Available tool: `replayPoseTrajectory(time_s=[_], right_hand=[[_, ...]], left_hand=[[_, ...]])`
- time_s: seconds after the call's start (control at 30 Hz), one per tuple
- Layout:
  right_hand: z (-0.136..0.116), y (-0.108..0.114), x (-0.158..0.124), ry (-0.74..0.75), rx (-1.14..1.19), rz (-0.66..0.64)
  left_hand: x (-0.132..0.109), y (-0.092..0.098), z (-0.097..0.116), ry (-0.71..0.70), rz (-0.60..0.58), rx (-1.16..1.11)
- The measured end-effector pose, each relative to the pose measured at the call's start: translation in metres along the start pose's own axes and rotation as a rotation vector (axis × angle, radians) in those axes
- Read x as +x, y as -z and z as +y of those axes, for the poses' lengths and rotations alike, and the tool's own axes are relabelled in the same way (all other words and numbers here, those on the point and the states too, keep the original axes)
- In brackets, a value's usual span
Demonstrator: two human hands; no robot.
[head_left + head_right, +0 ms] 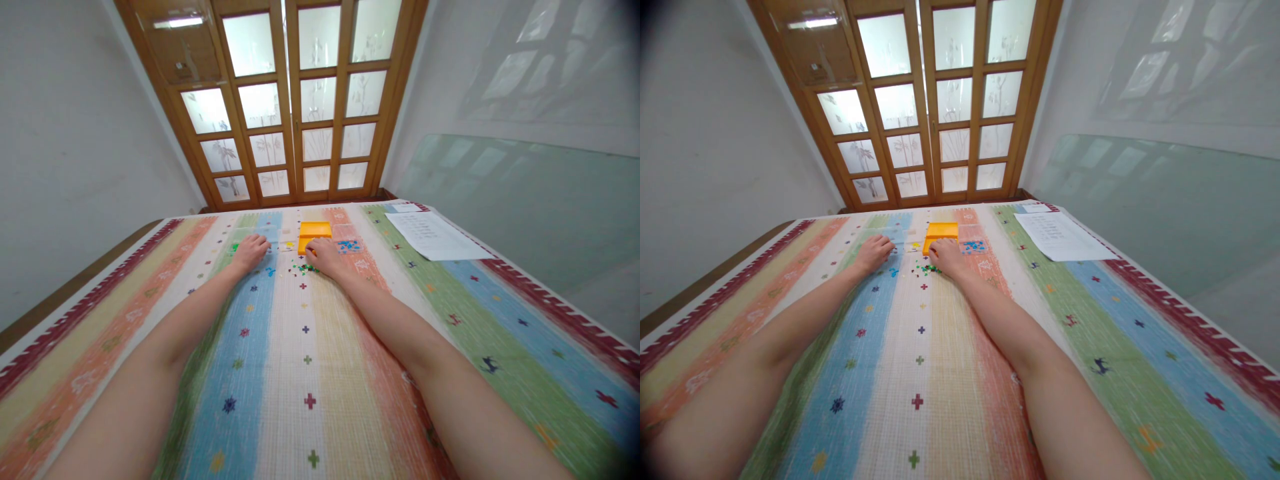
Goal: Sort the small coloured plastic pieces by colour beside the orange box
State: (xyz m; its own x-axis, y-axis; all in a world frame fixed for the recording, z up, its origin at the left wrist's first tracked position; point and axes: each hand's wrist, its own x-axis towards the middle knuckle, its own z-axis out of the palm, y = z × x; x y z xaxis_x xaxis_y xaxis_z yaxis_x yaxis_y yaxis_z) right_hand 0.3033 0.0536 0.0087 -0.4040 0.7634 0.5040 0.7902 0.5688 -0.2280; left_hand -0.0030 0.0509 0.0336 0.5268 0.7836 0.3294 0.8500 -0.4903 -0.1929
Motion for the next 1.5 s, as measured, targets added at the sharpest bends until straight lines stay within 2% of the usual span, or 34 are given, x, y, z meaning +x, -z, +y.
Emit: replayPoseTrajectory(time_s=[0.33,0.47,0.63,0.87,1.07,1.17,1.3,1.5], right_hand=[[0.001,-0.005,-0.002,-0.013,-0.041,-0.064],[0.003,-0.009,-0.002,-0.011,-0.069,-0.065],[0.004,-0.009,-0.001,-0.012,-0.075,-0.083],[-0.001,-0.002,0.000,-0.039,-0.082,-0.094],[-0.012,-0.011,0.014,0.042,-0.065,-0.110],[-0.018,-0.019,0.024,0.049,-0.073,-0.125],[-0.022,-0.027,0.034,-0.021,-0.096,-0.131],[-0.024,-0.031,0.030,0.016,-0.054,-0.100]], left_hand=[[-0.008,-0.020,0.014,0.511,0.161,-0.096],[-0.015,-0.021,0.011,0.660,0.216,-0.143],[-0.026,-0.021,-0.001,0.778,0.200,-0.152],[-0.029,-0.029,-0.010,0.775,0.150,-0.206],[-0.026,-0.027,-0.005,0.787,0.138,-0.277],[-0.025,-0.026,-0.002,0.761,0.139,-0.296],[-0.024,-0.029,-0.002,0.710,0.131,-0.317],[-0.026,-0.035,-0.005,0.625,0.143,-0.331]])
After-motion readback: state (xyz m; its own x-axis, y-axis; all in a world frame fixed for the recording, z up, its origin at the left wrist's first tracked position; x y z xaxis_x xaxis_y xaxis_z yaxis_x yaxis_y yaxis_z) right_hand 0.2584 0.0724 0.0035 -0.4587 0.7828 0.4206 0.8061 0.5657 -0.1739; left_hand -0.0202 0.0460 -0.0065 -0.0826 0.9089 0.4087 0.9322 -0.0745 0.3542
